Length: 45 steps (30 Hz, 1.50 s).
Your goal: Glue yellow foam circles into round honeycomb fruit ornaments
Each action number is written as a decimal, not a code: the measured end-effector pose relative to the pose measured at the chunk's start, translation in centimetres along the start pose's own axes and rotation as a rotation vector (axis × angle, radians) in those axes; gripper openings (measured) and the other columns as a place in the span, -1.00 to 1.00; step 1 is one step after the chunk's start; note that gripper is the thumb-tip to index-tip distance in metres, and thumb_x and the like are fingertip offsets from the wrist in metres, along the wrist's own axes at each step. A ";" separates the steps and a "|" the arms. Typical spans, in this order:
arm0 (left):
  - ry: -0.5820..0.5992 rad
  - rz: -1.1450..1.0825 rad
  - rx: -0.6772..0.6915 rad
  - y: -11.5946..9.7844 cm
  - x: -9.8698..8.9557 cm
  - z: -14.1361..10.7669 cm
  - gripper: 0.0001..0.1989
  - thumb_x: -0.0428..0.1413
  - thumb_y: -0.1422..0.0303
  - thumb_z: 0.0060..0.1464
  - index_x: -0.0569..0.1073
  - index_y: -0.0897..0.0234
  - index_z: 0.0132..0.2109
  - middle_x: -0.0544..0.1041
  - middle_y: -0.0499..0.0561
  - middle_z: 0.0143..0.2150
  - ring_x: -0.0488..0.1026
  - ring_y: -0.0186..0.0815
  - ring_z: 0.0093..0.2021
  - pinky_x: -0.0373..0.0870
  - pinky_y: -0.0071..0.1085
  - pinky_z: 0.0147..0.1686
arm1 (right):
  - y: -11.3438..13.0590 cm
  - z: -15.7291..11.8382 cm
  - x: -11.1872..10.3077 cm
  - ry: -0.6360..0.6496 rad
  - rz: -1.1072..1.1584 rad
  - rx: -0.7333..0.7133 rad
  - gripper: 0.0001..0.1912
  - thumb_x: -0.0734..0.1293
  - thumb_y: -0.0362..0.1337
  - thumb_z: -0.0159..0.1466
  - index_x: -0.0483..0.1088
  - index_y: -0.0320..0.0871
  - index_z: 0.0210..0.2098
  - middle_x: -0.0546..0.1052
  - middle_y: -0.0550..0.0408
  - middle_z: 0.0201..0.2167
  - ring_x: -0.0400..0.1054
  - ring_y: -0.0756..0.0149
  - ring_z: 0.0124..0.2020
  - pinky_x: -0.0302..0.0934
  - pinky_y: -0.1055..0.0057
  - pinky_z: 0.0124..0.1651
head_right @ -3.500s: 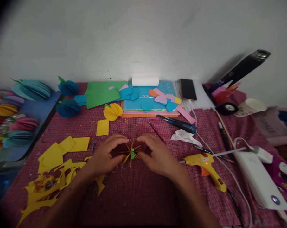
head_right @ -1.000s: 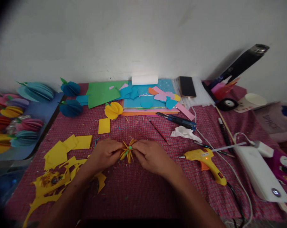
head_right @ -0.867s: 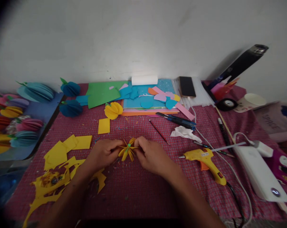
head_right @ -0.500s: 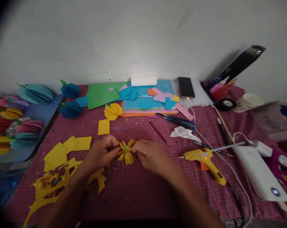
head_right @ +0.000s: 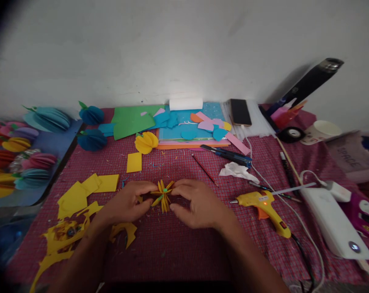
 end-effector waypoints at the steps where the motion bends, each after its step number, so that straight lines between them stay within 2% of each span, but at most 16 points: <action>1: 0.002 0.004 0.000 0.1 0.1 0.0 -0.75 0.04 0.60 0.08 0.53 0.25 -0.19 0.54 -0.09 -0.32 0.42 -0.39 -0.32 0.24 -0.46 -0.29 | 0.0 0.0 0.0 -0.003 -0.005 0.004 -0.78 0.39 -0.35 0.25 0.48 -0.13 -0.09 0.61 -0.03 -0.11 0.51 0.15 -0.08 0.41 0.18 0.01; 3: 0.011 0.022 0.005 0.4 0.3 0.0 -0.81 0.03 0.55 0.18 0.52 0.27 -0.26 0.51 -0.09 -0.38 0.39 -0.40 -0.37 0.21 -0.46 -0.33 | 0.0 0.1 0.0 -0.006 -0.008 0.006 -0.79 0.39 -0.36 0.26 0.48 -0.12 -0.10 0.62 -0.02 -0.13 0.51 0.16 -0.09 0.41 0.18 0.01; 6: 0.028 0.074 0.038 0.7 0.7 0.1 -0.79 0.01 0.49 0.27 0.48 0.29 -0.33 0.45 -0.10 -0.45 0.34 -0.41 -0.43 0.16 -0.46 -0.38 | 0.2 0.2 0.1 -0.002 -0.007 0.002 -0.80 0.35 -0.42 0.27 0.49 -0.11 -0.12 0.61 0.00 -0.16 0.51 0.20 -0.13 0.42 0.23 -0.03; 9: 0.025 0.147 0.094 0.7 1.0 0.1 -0.79 0.02 0.50 0.26 0.45 0.29 -0.35 0.41 -0.10 -0.46 0.33 -0.41 -0.43 0.14 -0.45 -0.37 | 0.1 0.3 0.2 0.004 -0.038 0.008 -0.79 0.32 -0.46 0.27 0.49 -0.12 -0.15 0.60 -0.01 -0.17 0.50 0.22 -0.15 0.41 0.26 -0.06; 15: 0.009 0.250 0.160 0.4 1.4 0.3 -0.80 0.03 0.47 0.28 0.45 0.27 -0.34 0.46 -0.08 -0.43 0.38 -0.36 -0.39 0.20 -0.44 -0.35 | -0.2 0.2 1.2 0.023 -0.171 -0.018 -0.87 0.30 -0.40 0.35 0.50 -0.13 -0.28 0.54 0.02 -0.26 0.45 0.26 -0.25 0.37 0.34 -0.19; 18: -0.011 0.308 0.161 0.6 1.6 0.3 -0.82 0.04 0.46 0.28 0.49 0.27 -0.29 0.50 -0.06 -0.40 0.42 -0.34 -0.38 0.26 -0.44 -0.33 | -0.3 0.2 1.6 0.010 -0.208 -0.038 -0.87 0.31 -0.42 0.33 0.51 -0.14 -0.25 0.54 -0.02 -0.20 0.46 0.24 -0.20 0.39 0.33 -0.16; 23: -0.014 0.371 0.141 0.8 1.9 0.4 -0.83 0.04 0.49 0.24 0.53 0.26 -0.25 0.53 -0.03 -0.36 0.46 -0.32 -0.34 0.34 -0.42 -0.29 | -1.0 0.0 2.2 0.044 -0.257 0.016 -0.88 0.32 -0.40 0.32 0.52 -0.16 -0.22 0.52 -0.09 -0.07 0.46 0.15 -0.08 0.42 0.24 -0.07; 26: -0.018 0.373 0.143 0.8 1.9 0.5 -0.82 0.04 0.49 0.25 0.51 0.27 -0.28 0.49 -0.04 -0.39 0.43 -0.34 -0.38 0.33 -0.44 -0.33 | -1.1 0.0 2.2 0.045 -0.261 0.024 -0.87 0.31 -0.39 0.35 0.52 -0.16 -0.28 0.53 -0.07 -0.10 0.46 0.16 -0.09 0.42 0.24 -0.08; 31: -0.032 0.342 0.157 1.0 1.9 0.5 -0.79 0.02 0.49 0.29 0.50 0.27 -0.30 0.45 -0.06 -0.42 0.40 -0.36 -0.40 0.31 -0.46 -0.33 | -1.0 0.0 2.2 0.025 -0.272 0.016 -0.86 0.31 -0.40 0.36 0.54 -0.16 -0.23 0.54 -0.07 -0.10 0.46 0.17 -0.09 0.42 0.24 -0.07; 39: -0.006 0.276 0.106 1.6 1.8 0.6 -0.83 0.03 0.53 0.25 0.51 0.27 -0.22 0.51 -0.03 -0.33 0.43 -0.33 -0.32 0.33 -0.44 -0.27 | -1.3 0.1 2.2 0.049 -0.323 0.043 -0.84 0.30 -0.38 0.38 0.54 -0.19 -0.26 0.56 -0.06 -0.17 0.48 0.21 -0.19 0.40 0.29 -0.14; 45: -0.025 0.242 0.118 1.3 1.4 0.8 -0.78 -0.02 0.55 0.28 0.50 0.28 -0.26 0.49 -0.05 -0.38 0.41 -0.36 -0.36 0.30 -0.46 -0.31 | -1.3 0.1 1.7 0.012 -0.299 0.059 -0.85 0.31 -0.34 0.39 0.55 -0.16 -0.21 0.57 -0.04 -0.14 0.48 0.22 -0.17 0.40 0.29 -0.11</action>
Point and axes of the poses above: each hand's wrist, its own z-axis towards the middle knuckle, its own x-axis out of the palm, y = z × x, the point moved 7 cm from there along z, towards the middle knuckle
